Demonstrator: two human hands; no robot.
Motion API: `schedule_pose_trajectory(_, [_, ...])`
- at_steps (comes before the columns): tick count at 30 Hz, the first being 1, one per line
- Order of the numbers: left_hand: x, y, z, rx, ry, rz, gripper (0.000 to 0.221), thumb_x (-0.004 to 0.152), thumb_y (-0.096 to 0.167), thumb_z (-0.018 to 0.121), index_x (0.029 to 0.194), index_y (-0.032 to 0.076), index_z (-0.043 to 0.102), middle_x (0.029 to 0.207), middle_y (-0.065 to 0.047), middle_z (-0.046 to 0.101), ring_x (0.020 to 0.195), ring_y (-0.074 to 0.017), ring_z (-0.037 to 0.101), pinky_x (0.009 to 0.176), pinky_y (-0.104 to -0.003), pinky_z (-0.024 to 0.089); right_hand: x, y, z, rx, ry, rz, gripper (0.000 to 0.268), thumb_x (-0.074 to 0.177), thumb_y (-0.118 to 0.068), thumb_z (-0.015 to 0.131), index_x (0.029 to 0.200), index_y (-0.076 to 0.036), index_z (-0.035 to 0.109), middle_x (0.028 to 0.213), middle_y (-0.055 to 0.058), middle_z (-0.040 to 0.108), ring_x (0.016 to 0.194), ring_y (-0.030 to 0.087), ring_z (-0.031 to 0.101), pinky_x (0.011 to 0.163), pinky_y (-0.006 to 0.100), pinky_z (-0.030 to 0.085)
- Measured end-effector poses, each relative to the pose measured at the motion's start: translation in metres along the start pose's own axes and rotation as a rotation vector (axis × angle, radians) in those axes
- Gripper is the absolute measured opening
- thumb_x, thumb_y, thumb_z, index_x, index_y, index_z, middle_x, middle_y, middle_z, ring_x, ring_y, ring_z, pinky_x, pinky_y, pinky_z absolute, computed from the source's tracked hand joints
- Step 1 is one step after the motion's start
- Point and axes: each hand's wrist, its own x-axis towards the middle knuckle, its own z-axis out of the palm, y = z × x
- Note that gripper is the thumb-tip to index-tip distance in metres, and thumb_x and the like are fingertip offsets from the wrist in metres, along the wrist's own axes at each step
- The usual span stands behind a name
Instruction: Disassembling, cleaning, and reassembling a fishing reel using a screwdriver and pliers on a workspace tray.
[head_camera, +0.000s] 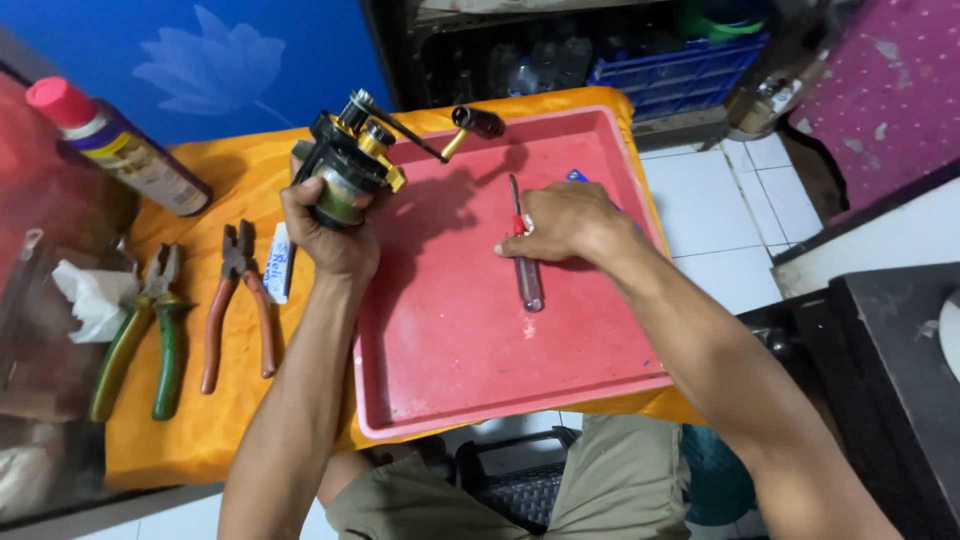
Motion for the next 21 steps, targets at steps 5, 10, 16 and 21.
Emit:
schedule_pose_trajectory(5, [-0.013, 0.003, 0.012, 0.044, -0.040, 0.025, 0.031, 0.068, 0.027, 0.064, 0.094, 0.011, 0.063, 0.062, -0.014, 0.061, 0.041, -0.0254, 0.056, 0.040, -0.037, 0.050, 0.038, 0.047, 0.038, -0.032, 0.057, 0.078, 0.075, 0.089, -0.044, 0.054, 0.147, 0.001, 0.041, 0.115, 0.031, 0.071, 0.109, 0.050, 0.068, 0.088, 0.067, 0.052])
schedule_pose_trajectory(10, [0.005, -0.003, -0.009, 0.107, -0.052, 0.039, 0.035, 0.069, 0.030, 0.064, 0.100, 0.013, 0.064, 0.064, -0.014, 0.063, 0.044, -0.0231, 0.059, 0.042, -0.036, 0.052, 0.025, 0.067, 0.033, -0.045, 0.172, 0.145, 0.074, 0.091, -0.034, 0.055, 0.153, -0.006, 0.029, 0.106, 0.028, 0.072, 0.105, 0.050, 0.070, 0.087, 0.064, 0.052])
schedule_pose_trajectory(16, [0.013, -0.011, -0.021, 0.097, -0.085, -0.012, 0.044, 0.070, 0.034, 0.065, 0.111, 0.019, 0.060, 0.074, -0.014, 0.069, 0.052, -0.0307, 0.069, 0.046, -0.046, 0.063, 0.028, 0.075, 0.023, -0.114, 0.166, 0.165, 0.056, 0.095, -0.035, 0.059, 0.147, -0.019, 0.049, 0.115, 0.023, 0.074, 0.113, 0.043, 0.070, 0.092, 0.060, 0.055])
schedule_pose_trajectory(21, [0.006, -0.011, -0.017, 0.183, -0.178, -0.005, 0.042, 0.075, 0.032, 0.061, 0.116, 0.020, 0.057, 0.080, -0.010, 0.072, 0.063, -0.0262, 0.075, 0.050, -0.038, 0.067, -0.024, 0.003, -0.021, 0.157, 0.488, -0.047, 0.043, 0.104, -0.041, 0.045, 0.117, -0.006, 0.066, 0.111, 0.029, 0.071, 0.110, 0.052, 0.066, 0.089, 0.065, 0.052])
